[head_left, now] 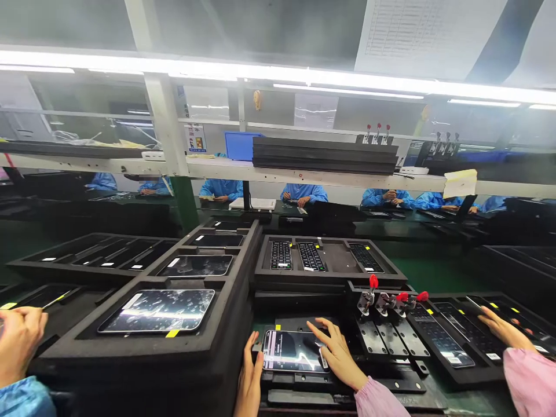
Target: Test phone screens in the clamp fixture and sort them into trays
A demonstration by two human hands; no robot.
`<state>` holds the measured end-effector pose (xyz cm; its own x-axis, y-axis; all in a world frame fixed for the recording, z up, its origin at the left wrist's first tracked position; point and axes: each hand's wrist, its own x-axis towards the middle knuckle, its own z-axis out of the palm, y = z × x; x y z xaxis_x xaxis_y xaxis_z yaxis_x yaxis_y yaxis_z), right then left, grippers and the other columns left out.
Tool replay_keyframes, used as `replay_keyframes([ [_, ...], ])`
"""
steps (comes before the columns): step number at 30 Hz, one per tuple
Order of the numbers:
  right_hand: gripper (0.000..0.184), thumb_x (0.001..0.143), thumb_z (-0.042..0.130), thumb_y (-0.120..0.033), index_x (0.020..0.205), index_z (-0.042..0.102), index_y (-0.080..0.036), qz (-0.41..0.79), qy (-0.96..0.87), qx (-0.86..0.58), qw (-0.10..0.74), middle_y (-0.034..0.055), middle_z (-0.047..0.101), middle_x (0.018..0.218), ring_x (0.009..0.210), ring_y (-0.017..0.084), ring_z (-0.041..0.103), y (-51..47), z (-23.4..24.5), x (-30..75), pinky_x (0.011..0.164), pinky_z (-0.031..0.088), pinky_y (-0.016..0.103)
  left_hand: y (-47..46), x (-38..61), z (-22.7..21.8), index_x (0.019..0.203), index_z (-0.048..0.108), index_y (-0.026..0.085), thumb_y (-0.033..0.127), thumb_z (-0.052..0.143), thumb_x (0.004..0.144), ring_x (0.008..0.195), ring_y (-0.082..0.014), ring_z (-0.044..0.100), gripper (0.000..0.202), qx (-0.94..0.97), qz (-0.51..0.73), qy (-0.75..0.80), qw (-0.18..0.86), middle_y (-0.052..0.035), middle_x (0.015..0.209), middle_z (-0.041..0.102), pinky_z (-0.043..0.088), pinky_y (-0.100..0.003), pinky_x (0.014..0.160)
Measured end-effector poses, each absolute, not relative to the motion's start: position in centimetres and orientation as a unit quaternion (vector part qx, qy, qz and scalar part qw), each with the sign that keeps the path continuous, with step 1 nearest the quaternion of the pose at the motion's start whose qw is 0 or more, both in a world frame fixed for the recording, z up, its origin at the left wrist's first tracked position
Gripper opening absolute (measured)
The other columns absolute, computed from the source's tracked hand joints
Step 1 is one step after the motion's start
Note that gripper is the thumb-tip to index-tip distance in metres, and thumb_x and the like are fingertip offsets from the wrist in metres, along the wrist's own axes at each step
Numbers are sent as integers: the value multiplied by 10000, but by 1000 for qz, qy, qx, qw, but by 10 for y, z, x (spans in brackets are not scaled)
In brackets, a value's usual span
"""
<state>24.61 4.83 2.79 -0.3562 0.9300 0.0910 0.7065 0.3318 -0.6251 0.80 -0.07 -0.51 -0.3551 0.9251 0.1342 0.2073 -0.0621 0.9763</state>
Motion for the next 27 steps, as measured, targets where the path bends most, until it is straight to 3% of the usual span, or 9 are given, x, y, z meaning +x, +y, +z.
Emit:
replay_keyframes([
  [5, 705, 718, 315, -151, 1322, 196, -495, 236, -793, -523, 204, -87, 244, 1371, 1162, 156, 338, 52, 24, 247, 971, 289, 355, -4, 4, -4, 1320, 269, 208, 473, 253, 904, 1318, -196, 237, 493, 495, 549, 580, 342, -71, 1407, 312, 149, -410, 1100],
  [11, 718, 702, 322, -156, 1328, 194, -482, 244, -803, -513, 182, -87, 238, 1382, 1167, 160, 337, 57, 29, 251, 980, 279, 376, -6, 4, -4, 1307, 282, 217, 467, 257, 906, 1320, -193, 232, 473, 504, 544, 580, 337, -60, 1408, 311, 167, -392, 1097],
  [15, 725, 733, 318, -172, 1383, 82, -387, 260, -798, -498, 217, -44, 281, 1381, 1187, 155, 342, 57, 42, 249, 1007, 263, 377, -5, 4, -6, 1305, 280, 210, 470, 246, 906, 1323, -192, 224, 478, 507, 544, 580, 333, -68, 1410, 301, 155, -395, 1098],
  [18, 667, 816, 326, -288, 1404, 11, -308, 244, -814, -459, 259, 9, 230, 1423, 1262, 176, 260, 52, 60, 235, 1048, 189, 415, -3, 3, -7, 1299, 283, 211, 472, 246, 905, 1320, -195, 231, 474, 505, 551, 576, 330, -71, 1403, 307, 158, -403, 1096],
  [21, 890, 713, 544, -459, 1395, -14, -331, 218, -882, -385, 164, 55, 282, 1399, 1249, 255, 285, 46, 77, 212, 1026, 68, 568, -3, 3, -8, 1296, 285, 225, 471, 252, 905, 1317, -192, 234, 464, 506, 554, 573, 330, -62, 1397, 314, 157, -406, 1096],
  [23, 1049, 598, 648, -486, 1391, -22, -336, 204, -906, -362, 84, 84, 386, 1323, 1181, 286, 369, 47, 84, 197, 978, 54, 634, -3, 3, -7, 1295, 286, 229, 471, 249, 905, 1317, -190, 234, 460, 508, 552, 573, 329, -59, 1395, 316, 160, -405, 1096],
  [27, 1099, 498, 709, -460, 1393, 87, -313, 176, -913, -366, 31, 97, 503, 1178, 1063, 292, 466, 59, 87, 180, 944, 217, 577, -5, 3, -7, 1299, 275, 227, 474, 244, 903, 1314, -193, 240, 468, 514, 551, 571, 326, -64, 1399, 307, 173, -403, 1093],
])
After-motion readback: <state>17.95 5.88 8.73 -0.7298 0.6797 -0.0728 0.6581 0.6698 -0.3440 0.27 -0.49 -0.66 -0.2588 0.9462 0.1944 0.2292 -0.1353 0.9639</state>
